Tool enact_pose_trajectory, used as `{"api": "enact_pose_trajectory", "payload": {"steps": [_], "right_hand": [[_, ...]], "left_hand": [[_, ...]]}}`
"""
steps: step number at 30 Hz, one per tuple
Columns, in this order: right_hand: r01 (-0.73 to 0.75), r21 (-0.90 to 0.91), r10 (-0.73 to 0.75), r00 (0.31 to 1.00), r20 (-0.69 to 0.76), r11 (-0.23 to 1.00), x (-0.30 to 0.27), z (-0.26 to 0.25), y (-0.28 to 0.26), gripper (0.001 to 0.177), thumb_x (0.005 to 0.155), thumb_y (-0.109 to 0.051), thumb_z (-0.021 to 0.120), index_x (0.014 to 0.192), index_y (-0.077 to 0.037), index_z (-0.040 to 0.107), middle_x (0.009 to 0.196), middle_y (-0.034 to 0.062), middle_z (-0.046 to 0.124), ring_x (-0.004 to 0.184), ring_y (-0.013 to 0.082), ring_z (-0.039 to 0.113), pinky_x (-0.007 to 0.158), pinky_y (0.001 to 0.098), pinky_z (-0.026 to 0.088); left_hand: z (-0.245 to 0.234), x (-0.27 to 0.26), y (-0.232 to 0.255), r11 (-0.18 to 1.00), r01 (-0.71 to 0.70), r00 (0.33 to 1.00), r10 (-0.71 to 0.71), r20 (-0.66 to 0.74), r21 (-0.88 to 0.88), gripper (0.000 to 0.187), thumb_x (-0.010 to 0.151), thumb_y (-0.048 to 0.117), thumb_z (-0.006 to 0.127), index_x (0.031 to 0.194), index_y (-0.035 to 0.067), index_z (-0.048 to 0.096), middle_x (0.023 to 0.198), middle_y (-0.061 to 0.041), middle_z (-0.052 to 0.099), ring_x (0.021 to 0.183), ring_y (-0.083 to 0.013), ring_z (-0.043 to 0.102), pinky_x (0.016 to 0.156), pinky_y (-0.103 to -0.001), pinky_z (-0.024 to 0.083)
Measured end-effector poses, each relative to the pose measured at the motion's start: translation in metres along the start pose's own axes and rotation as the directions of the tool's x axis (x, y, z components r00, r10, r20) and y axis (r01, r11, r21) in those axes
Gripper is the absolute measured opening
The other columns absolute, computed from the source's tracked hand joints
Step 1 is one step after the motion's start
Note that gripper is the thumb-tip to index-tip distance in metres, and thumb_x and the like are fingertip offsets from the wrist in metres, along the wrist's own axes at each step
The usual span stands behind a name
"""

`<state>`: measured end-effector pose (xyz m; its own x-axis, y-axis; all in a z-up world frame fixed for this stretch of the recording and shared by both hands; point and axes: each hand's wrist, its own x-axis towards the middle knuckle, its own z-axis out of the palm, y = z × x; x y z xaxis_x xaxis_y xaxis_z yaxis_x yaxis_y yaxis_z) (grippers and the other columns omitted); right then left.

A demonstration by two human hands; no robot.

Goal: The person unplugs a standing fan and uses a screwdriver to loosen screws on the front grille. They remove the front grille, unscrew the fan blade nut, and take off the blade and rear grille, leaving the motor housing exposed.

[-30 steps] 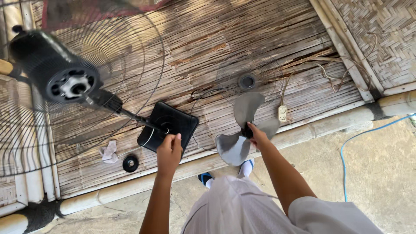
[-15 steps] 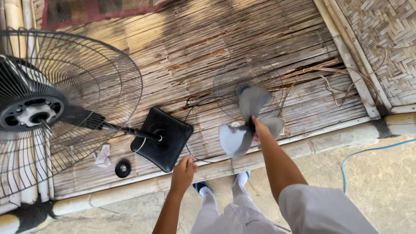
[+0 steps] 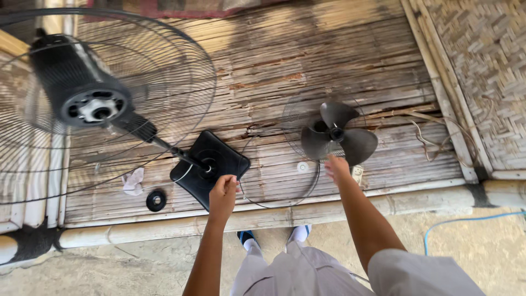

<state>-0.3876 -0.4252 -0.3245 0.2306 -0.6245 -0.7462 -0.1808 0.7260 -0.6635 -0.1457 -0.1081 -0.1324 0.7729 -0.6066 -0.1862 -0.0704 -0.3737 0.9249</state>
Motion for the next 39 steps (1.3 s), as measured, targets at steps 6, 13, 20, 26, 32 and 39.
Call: {"api": "enact_pose_trajectory", "payload": {"steps": [6,13,20,26,32,39], "right_hand": [[-0.032,-0.073,0.049,0.967,0.249,0.997,-0.023,0.071,0.017,0.033,0.096,-0.032,0.06,0.123,-0.013,0.059,0.12,0.0116,0.071,0.111,0.0267,0.068,0.092,0.0438,0.054],[0.214,-0.009,-0.179,0.837,0.516,0.977,-0.103,0.195,-0.067,0.026,0.099,-0.031,0.06,0.115,-0.011,0.06,0.115,0.0151,0.072,0.107,0.0276,0.069,0.09,0.0435,0.054],[0.472,0.104,-0.383,0.546,0.745,0.875,-0.254,0.297,-0.157,0.026,0.099,-0.027,0.063,0.113,-0.006,0.063,0.107,0.0129,0.072,0.097,0.0231,0.07,0.085,0.0371,0.057],[0.736,0.063,-0.61,0.506,0.61,0.674,-0.312,0.374,-0.198,0.039,0.095,-0.034,0.069,0.12,-0.005,0.057,0.1,0.01,0.071,0.084,0.0156,0.071,0.067,0.0282,0.051],[0.933,0.069,-0.882,0.308,0.358,0.354,-0.315,0.415,-0.194,0.045,0.093,-0.027,0.082,0.111,0.0,0.051,0.083,0.007,0.067,0.07,0.0101,0.061,0.056,0.0255,0.047],[0.964,-0.173,-0.941,0.24,0.238,0.202,-0.337,0.418,-0.185,0.046,0.093,-0.035,0.084,0.098,0.0,0.055,0.074,0.0073,0.067,0.065,0.0141,0.064,0.057,0.0297,0.049]], "left_hand": [[-0.037,0.006,0.006,0.991,-0.06,0.983,0.037,-0.182,-0.122,0.026,0.102,0.026,0.063,0.098,0.0,0.066,0.086,-0.006,0.074,0.076,-0.0101,0.07,0.071,-0.025,0.056],[-0.107,0.009,0.029,0.97,-0.202,0.931,0.146,-0.335,-0.138,0.03,0.102,0.026,0.065,0.09,-0.001,0.063,0.081,-0.005,0.073,0.074,-0.009,0.069,0.069,-0.025,0.054],[-0.186,0.006,0.041,0.892,-0.417,0.842,0.305,-0.445,-0.177,0.025,0.104,0.025,0.065,0.096,0.001,0.064,0.084,-0.004,0.071,0.077,-0.0077,0.066,0.07,-0.022,0.051],[-0.23,0.01,0.044,0.906,-0.423,0.628,0.313,-0.713,0.025,0.033,0.101,0.024,0.077,0.088,0.0,0.059,0.08,-0.006,0.063,0.071,-0.0117,0.059,0.068,-0.025,0.048],[-0.278,0.019,0.1,0.763,-0.575,0.514,0.617,-0.596,0.295,0.044,0.095,0.022,0.079,0.123,-0.001,0.055,0.118,-0.012,0.061,0.106,-0.0211,0.06,0.089,-0.033,0.048],[-0.293,0.045,0.147,0.62,-0.721,0.479,0.769,-0.424,0.311,0.046,0.109,0.027,0.062,0.139,-0.007,0.051,0.125,-0.022,0.063,0.114,-0.0287,0.063,0.098,-0.04,0.05]]}}
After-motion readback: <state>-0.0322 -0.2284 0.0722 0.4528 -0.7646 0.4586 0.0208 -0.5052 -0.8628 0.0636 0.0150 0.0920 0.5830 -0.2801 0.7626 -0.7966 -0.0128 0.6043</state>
